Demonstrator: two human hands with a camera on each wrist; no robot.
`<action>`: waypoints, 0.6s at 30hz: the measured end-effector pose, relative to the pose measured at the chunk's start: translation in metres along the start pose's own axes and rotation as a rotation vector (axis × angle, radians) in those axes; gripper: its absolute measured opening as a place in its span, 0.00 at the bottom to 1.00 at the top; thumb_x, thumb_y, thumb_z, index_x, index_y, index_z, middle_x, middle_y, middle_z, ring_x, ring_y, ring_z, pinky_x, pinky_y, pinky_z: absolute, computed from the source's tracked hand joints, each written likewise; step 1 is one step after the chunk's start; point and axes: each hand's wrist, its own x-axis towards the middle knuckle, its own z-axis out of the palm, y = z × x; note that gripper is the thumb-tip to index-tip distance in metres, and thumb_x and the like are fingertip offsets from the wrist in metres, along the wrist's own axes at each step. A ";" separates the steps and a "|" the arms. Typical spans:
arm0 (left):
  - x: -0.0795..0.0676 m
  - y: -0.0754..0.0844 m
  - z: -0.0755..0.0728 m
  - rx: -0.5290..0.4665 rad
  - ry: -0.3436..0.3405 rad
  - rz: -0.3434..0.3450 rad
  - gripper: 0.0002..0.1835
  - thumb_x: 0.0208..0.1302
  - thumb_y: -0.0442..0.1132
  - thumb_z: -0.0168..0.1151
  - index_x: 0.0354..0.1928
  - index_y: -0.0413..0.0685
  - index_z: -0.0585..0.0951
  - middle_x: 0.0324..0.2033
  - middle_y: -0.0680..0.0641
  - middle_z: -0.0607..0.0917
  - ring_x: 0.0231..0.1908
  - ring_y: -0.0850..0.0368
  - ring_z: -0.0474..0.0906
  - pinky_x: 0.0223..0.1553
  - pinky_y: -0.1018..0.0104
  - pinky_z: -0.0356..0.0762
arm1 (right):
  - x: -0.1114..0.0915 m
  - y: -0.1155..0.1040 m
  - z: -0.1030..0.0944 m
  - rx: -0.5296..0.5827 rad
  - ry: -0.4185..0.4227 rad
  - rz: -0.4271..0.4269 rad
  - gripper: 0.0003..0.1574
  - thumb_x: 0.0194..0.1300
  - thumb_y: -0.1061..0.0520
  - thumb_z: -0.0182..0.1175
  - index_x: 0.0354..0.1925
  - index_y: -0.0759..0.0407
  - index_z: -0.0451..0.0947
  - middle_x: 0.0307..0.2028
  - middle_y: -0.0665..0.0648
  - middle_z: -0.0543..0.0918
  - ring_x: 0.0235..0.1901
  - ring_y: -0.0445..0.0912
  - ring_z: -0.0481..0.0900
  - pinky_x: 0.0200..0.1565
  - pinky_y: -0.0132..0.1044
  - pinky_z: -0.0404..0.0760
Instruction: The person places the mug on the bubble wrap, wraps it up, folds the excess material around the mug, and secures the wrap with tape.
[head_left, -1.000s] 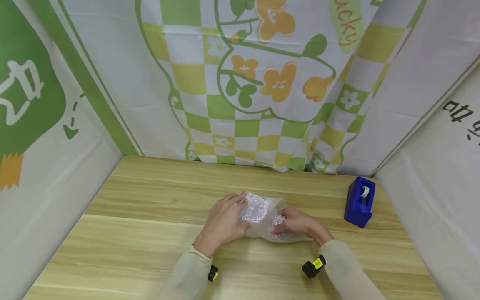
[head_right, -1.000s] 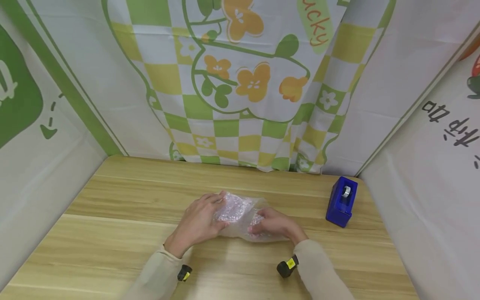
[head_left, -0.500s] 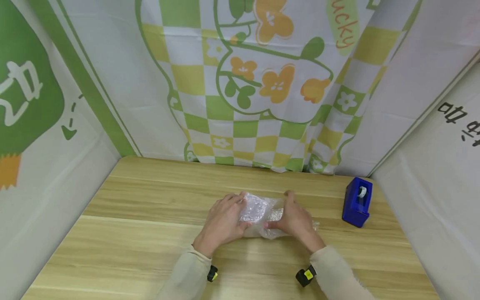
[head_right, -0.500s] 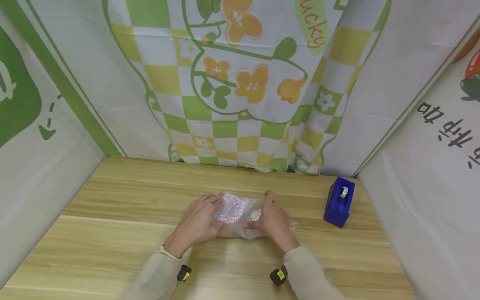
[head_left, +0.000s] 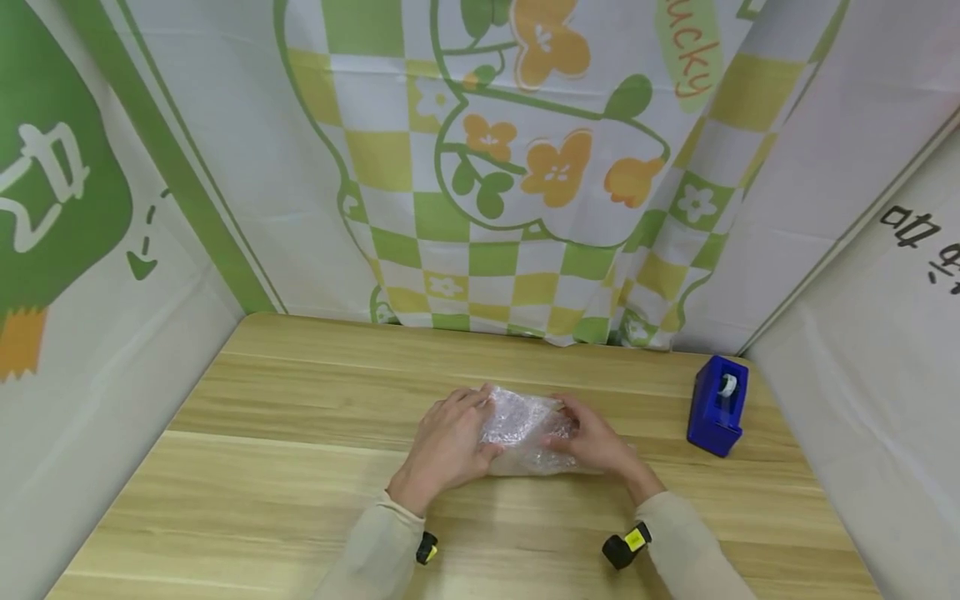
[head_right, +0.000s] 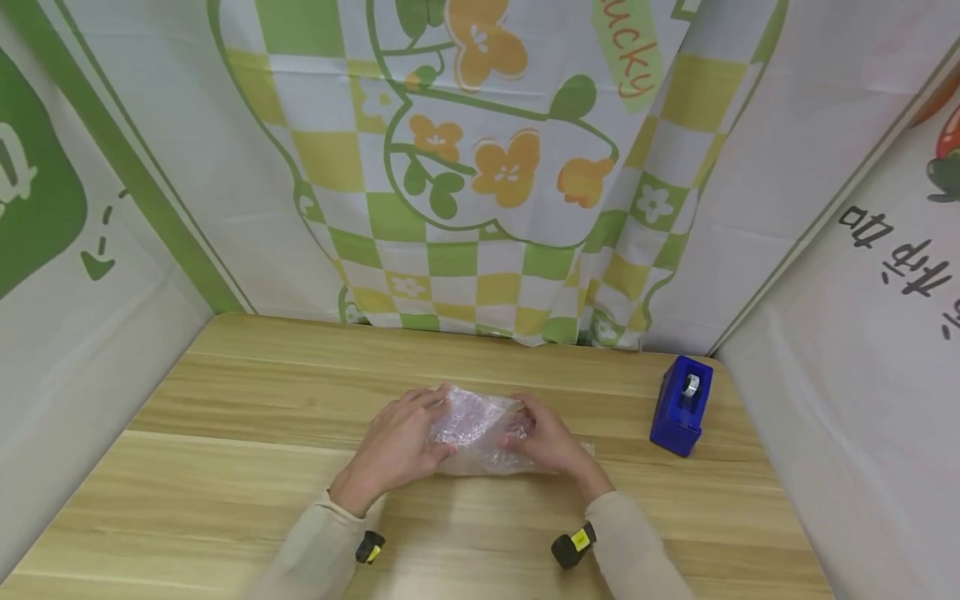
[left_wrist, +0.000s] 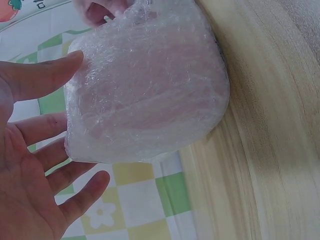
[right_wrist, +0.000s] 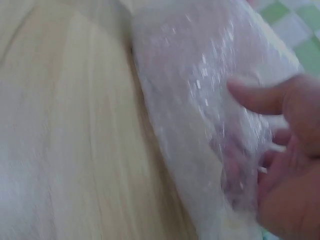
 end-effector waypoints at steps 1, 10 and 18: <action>0.000 0.000 0.000 -0.001 -0.001 0.000 0.34 0.56 0.49 0.76 0.61 0.36 0.80 0.69 0.40 0.72 0.66 0.41 0.70 0.64 0.42 0.71 | 0.000 0.002 -0.002 0.044 -0.032 0.008 0.37 0.65 0.62 0.69 0.68 0.67 0.68 0.51 0.62 0.80 0.50 0.52 0.78 0.51 0.43 0.79; 0.000 -0.001 0.001 -0.008 -0.003 -0.003 0.34 0.57 0.49 0.76 0.61 0.36 0.80 0.70 0.41 0.72 0.66 0.41 0.70 0.64 0.42 0.71 | 0.003 0.012 -0.005 0.164 -0.074 -0.008 0.30 0.69 0.67 0.58 0.67 0.70 0.68 0.41 0.60 0.80 0.40 0.45 0.77 0.41 0.33 0.78; 0.000 0.000 0.000 -0.001 -0.005 -0.007 0.34 0.57 0.50 0.76 0.62 0.37 0.80 0.70 0.42 0.71 0.67 0.41 0.69 0.64 0.42 0.71 | 0.004 0.004 0.013 -0.162 0.154 -0.089 0.38 0.52 0.69 0.73 0.62 0.69 0.73 0.33 0.56 0.82 0.31 0.44 0.76 0.35 0.35 0.78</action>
